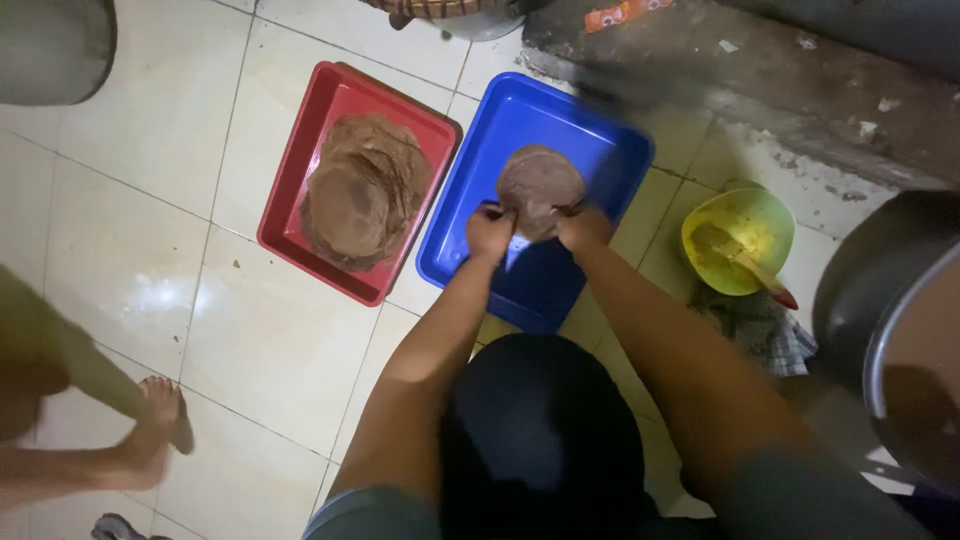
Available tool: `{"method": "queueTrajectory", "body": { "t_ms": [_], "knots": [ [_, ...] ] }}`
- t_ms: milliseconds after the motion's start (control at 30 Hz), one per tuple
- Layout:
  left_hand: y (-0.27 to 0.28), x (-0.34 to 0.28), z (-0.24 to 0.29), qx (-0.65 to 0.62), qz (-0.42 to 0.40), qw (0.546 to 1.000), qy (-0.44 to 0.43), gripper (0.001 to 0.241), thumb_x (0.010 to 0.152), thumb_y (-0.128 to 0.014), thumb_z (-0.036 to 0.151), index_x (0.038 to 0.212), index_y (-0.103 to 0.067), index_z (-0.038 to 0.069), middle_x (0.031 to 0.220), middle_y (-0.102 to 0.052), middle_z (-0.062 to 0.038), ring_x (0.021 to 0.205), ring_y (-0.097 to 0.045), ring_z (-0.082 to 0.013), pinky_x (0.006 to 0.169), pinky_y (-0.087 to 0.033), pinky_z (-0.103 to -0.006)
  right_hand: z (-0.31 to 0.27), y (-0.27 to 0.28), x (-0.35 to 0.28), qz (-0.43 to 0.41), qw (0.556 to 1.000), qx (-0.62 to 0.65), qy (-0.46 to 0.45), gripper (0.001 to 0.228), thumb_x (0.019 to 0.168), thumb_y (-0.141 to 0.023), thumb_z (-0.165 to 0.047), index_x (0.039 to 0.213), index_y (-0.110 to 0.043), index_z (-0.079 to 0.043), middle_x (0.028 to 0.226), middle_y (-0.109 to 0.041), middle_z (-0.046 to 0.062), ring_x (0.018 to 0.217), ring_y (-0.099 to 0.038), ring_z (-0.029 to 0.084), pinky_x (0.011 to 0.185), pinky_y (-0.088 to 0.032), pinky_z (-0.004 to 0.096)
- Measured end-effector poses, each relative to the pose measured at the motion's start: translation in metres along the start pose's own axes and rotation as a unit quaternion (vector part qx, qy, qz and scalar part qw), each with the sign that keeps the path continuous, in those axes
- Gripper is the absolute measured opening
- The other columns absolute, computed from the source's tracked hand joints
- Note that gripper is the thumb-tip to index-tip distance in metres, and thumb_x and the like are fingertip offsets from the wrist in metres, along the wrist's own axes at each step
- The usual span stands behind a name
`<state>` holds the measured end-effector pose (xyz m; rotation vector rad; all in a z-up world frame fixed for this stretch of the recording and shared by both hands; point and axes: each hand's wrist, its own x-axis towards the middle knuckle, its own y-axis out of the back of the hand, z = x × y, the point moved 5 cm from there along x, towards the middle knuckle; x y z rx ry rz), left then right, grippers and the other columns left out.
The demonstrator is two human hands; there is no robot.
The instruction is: Preparing and cooking chocolate-flavored crepes using a ladle and small pan on a gas stove.
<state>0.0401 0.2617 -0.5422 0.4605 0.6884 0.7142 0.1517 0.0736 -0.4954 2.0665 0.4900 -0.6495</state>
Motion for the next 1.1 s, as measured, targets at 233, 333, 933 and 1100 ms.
{"method": "queueTrajectory", "body": {
  "t_ms": [233, 333, 933, 1100],
  "knots": [
    [-0.013, -0.001, -0.014, -0.345, -0.066, 0.919, 0.179, 0.025, 0.081, -0.082, 0.010, 0.100, -0.069, 0.001, 0.076, -0.066, -0.010, 0.064, -0.062, -0.0207, 0.053, -0.054, -0.0335, 0.007, 0.001, 0.002, 0.021, 0.991, 0.132, -0.025, 0.029, 0.079, -0.070, -0.027, 0.101, -0.081, -0.012, 0.110, -0.077, 0.014, 0.099, -0.073, 0.034, 0.088, -0.056, 0.044],
    [-0.007, 0.002, -0.013, -0.330, -0.064, 0.917, 0.216, 0.032, 0.079, -0.087, 0.009, 0.104, -0.067, 0.002, 0.082, -0.066, -0.009, 0.067, -0.063, -0.0193, 0.055, -0.058, -0.0313, 0.003, 0.016, 0.001, 0.068, 0.993, 0.098, -0.024, 0.033, 0.084, -0.080, -0.032, 0.104, -0.076, -0.006, 0.109, -0.073, 0.018, 0.097, -0.068, 0.034, 0.085, -0.054, 0.044],
    [0.150, -0.041, 0.010, -0.627, -0.081, 0.749, 0.200, 0.020, 0.087, -0.079, 0.010, 0.105, -0.068, 0.007, 0.095, -0.071, -0.004, 0.077, -0.070, -0.0112, 0.068, -0.061, -0.0198, -0.149, 0.007, -0.041, -0.087, 0.940, 0.228, 0.237, 0.043, 0.079, -0.085, -0.009, 0.115, -0.062, -0.003, 0.099, -0.068, 0.008, 0.087, -0.066, 0.017, 0.077, -0.058, 0.032],
    [0.297, -0.037, 0.001, -0.521, 0.085, 0.845, 0.090, 0.022, 0.099, -0.082, 0.013, 0.112, -0.065, 0.006, 0.088, -0.064, -0.008, 0.062, -0.056, -0.0161, 0.042, -0.036, -0.0259, -0.277, -0.055, -0.094, -0.092, 0.854, 0.280, 0.428, 0.035, 0.085, -0.084, -0.004, 0.110, -0.059, -0.006, 0.095, -0.068, 0.010, 0.084, -0.066, 0.017, 0.073, -0.057, 0.034]
  ]
}}
